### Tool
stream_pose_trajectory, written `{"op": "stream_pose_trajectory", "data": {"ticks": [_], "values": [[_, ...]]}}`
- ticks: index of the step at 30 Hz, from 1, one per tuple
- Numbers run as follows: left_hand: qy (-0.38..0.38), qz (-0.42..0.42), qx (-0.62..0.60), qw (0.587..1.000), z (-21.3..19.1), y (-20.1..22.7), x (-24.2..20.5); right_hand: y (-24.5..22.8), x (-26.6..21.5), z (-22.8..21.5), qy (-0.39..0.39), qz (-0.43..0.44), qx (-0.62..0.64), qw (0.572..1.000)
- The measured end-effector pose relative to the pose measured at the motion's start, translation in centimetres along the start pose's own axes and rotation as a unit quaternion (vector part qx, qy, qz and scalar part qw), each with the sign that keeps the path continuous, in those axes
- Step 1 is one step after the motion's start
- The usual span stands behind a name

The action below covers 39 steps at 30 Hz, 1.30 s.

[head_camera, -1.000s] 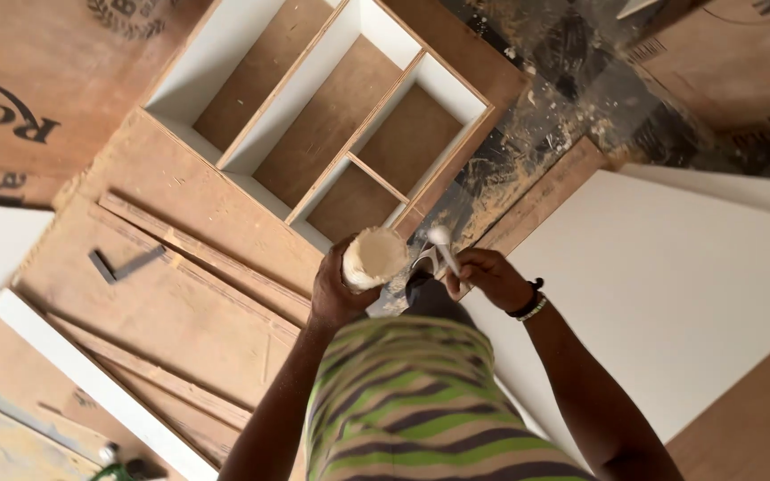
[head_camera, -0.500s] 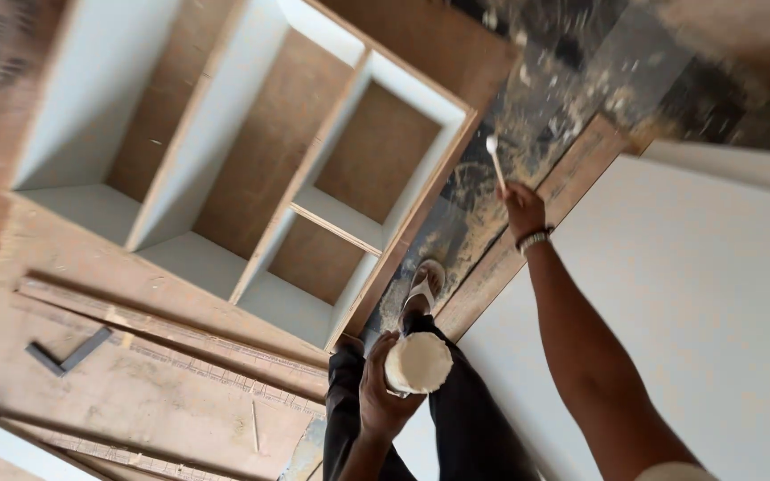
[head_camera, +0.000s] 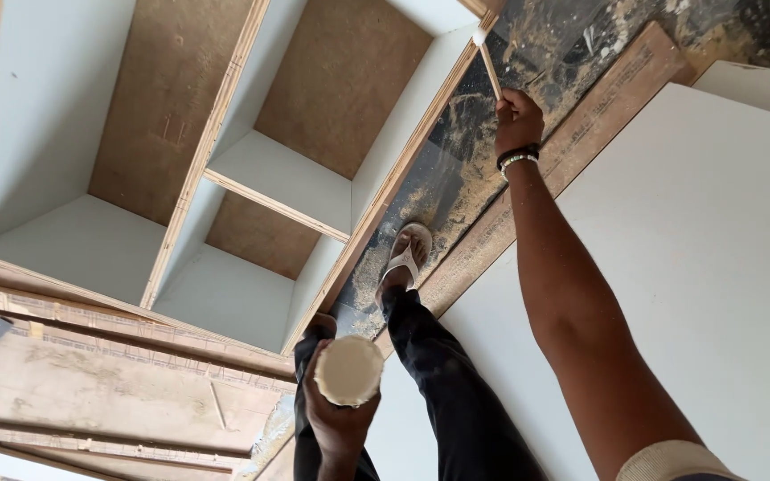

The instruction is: Applying white glue to the edges and joints of a wooden shelf structure using a small stick.

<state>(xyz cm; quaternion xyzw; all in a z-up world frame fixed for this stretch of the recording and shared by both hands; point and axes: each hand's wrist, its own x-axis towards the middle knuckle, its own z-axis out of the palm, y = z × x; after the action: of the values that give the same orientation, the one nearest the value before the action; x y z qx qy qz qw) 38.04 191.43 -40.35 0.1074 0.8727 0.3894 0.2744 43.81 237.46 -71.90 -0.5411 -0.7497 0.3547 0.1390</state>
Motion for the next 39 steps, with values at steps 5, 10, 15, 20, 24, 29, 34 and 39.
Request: {"op": "stream_pose_trajectory", "data": {"ticks": [5, 10, 15, 20, 24, 29, 34, 39], "values": [[0.013, -0.027, 0.034, 0.999, 0.1, -0.3, 0.4, 0.8, -0.5, -0.1, -0.018, 0.058, -0.014, 0.998], [0.007, -0.008, 0.021, 1.0, 0.3, 1.0, 1.0, 1.1, -2.6, -0.8, -0.028, 0.012, 0.008, 1.0], [-0.014, -0.033, 0.005, 0.999, 0.6, 1.4, 0.8, -0.4, -5.3, -1.5, -0.054, -0.033, -0.033, 0.997], [-0.019, -0.032, 0.003, 0.999, 0.6, 0.7, 0.4, 0.2, -7.6, -1.6, -0.071, -0.094, -0.047, 0.992], [-0.025, -0.04, -0.004, 0.999, 0.5, 0.2, -0.1, -1.6, -9.4, -2.7, -0.081, -0.146, -0.06, 0.984], [-0.019, -0.043, 0.003, 0.999, 0.2, 0.5, -0.1, -2.1, -12.2, -2.4, -0.121, -0.121, -0.048, 0.984], [-0.006, -0.032, 0.002, 0.999, -0.1, 0.2, -0.3, -2.6, -15.3, -1.8, -0.147, -0.111, -0.062, 0.981], [0.005, -0.014, 0.008, 1.0, -0.4, -0.2, -0.8, -4.8, -18.5, -1.7, -0.138, -0.103, -0.047, 0.984]]}}
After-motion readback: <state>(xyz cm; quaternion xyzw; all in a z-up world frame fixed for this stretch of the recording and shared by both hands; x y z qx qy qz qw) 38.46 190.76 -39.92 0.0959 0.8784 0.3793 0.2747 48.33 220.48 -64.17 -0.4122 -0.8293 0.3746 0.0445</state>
